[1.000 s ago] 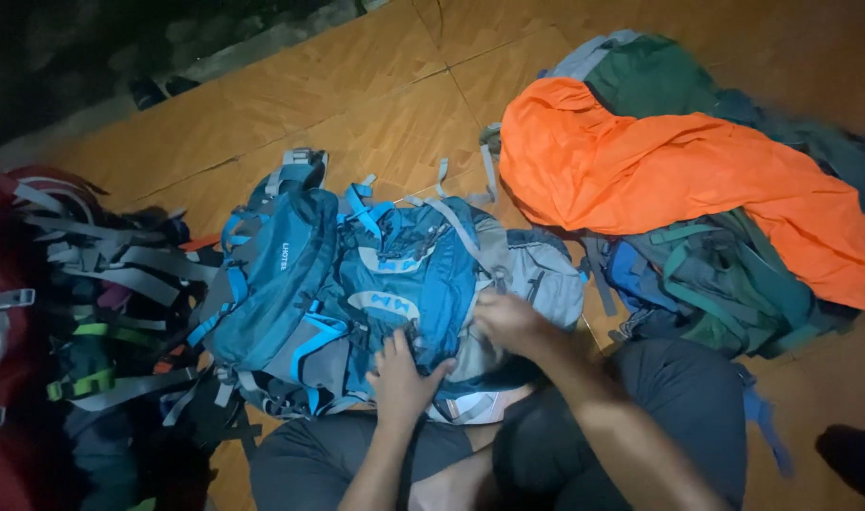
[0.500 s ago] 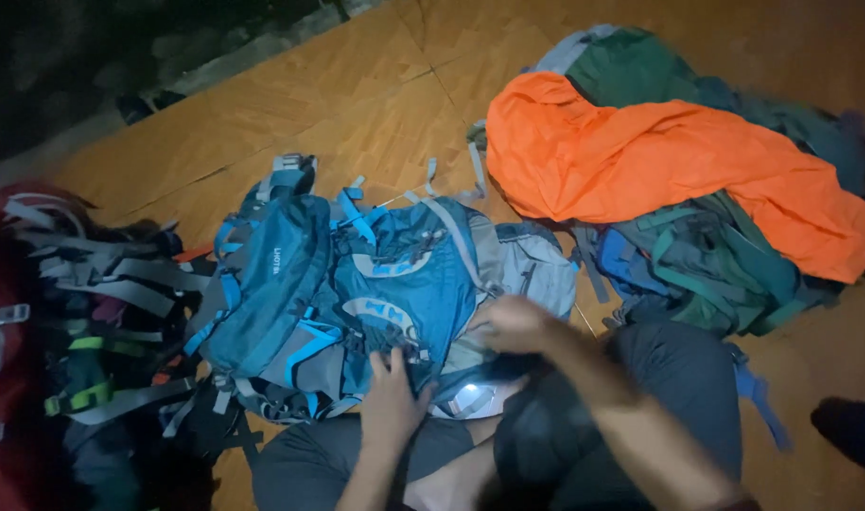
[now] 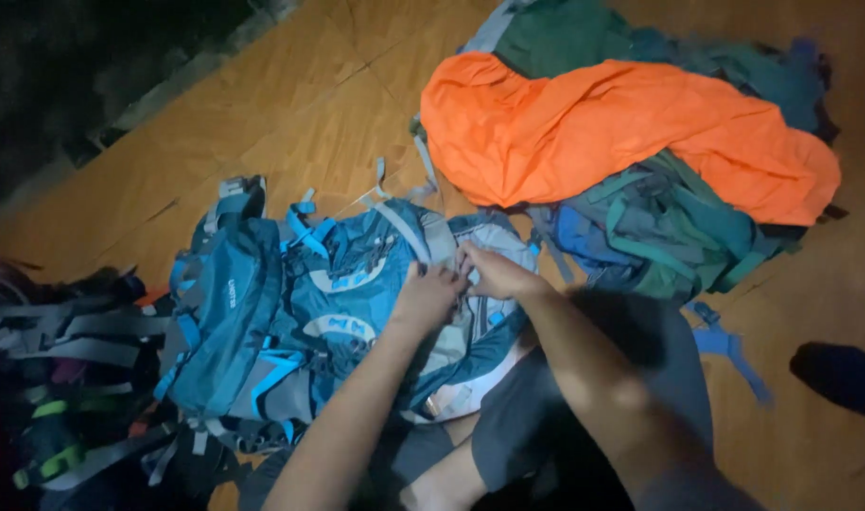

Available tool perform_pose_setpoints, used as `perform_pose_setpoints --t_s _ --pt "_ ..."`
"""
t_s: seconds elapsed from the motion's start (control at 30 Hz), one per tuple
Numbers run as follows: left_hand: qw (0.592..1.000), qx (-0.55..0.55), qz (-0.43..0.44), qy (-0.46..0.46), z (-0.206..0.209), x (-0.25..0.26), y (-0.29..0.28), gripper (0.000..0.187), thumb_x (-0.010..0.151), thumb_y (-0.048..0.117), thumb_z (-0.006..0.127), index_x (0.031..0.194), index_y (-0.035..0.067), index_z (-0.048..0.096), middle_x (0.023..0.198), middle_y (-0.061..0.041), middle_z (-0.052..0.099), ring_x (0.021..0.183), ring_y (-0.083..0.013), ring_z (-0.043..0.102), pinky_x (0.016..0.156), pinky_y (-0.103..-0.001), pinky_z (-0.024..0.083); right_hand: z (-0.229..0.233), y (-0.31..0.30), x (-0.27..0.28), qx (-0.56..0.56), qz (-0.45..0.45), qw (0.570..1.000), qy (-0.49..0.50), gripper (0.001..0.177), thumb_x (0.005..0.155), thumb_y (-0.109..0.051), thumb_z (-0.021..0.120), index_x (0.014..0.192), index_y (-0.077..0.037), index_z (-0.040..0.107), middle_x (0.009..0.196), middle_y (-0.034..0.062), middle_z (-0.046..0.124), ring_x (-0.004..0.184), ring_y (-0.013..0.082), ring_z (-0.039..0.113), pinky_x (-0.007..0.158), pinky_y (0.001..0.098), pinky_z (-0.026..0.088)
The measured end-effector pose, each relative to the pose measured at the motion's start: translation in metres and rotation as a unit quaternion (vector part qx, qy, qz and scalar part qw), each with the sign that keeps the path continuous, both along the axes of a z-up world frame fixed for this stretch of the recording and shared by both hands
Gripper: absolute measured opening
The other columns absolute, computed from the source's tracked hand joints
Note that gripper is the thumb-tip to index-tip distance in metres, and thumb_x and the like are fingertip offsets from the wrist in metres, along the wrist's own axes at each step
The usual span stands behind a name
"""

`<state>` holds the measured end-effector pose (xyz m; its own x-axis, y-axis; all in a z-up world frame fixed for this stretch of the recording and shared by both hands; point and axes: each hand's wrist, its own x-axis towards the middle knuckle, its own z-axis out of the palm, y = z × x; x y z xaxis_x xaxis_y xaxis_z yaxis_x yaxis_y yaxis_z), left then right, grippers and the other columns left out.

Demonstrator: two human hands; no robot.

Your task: The person organizes and adjusts the straps on several backpacks while sitting on the floor, tightening buckles and tucking in loose webbing.

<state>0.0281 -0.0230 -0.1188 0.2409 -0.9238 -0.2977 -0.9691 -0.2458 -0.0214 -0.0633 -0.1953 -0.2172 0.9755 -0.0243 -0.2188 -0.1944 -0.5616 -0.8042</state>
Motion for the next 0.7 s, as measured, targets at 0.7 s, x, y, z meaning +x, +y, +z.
perform_pose_setpoints --t_s 0.7 --pt "0.813 -0.234 0.273 0.459 -0.028 0.02 0.051 0.03 0.094 0.024 0.076 0.122 0.022 0.068 0.095 -0.006 0.06 0.107 -0.0267 0.063 0.108 -0.052 0.039 0.032 -0.005 0.004 0.232 -0.061 0.969 0.06 0.031 0.096 -0.018 0.073 0.121 0.0 0.072 0.134 0.0147 0.065 0.119 0.0354 0.066 0.103 0.0453 0.055"
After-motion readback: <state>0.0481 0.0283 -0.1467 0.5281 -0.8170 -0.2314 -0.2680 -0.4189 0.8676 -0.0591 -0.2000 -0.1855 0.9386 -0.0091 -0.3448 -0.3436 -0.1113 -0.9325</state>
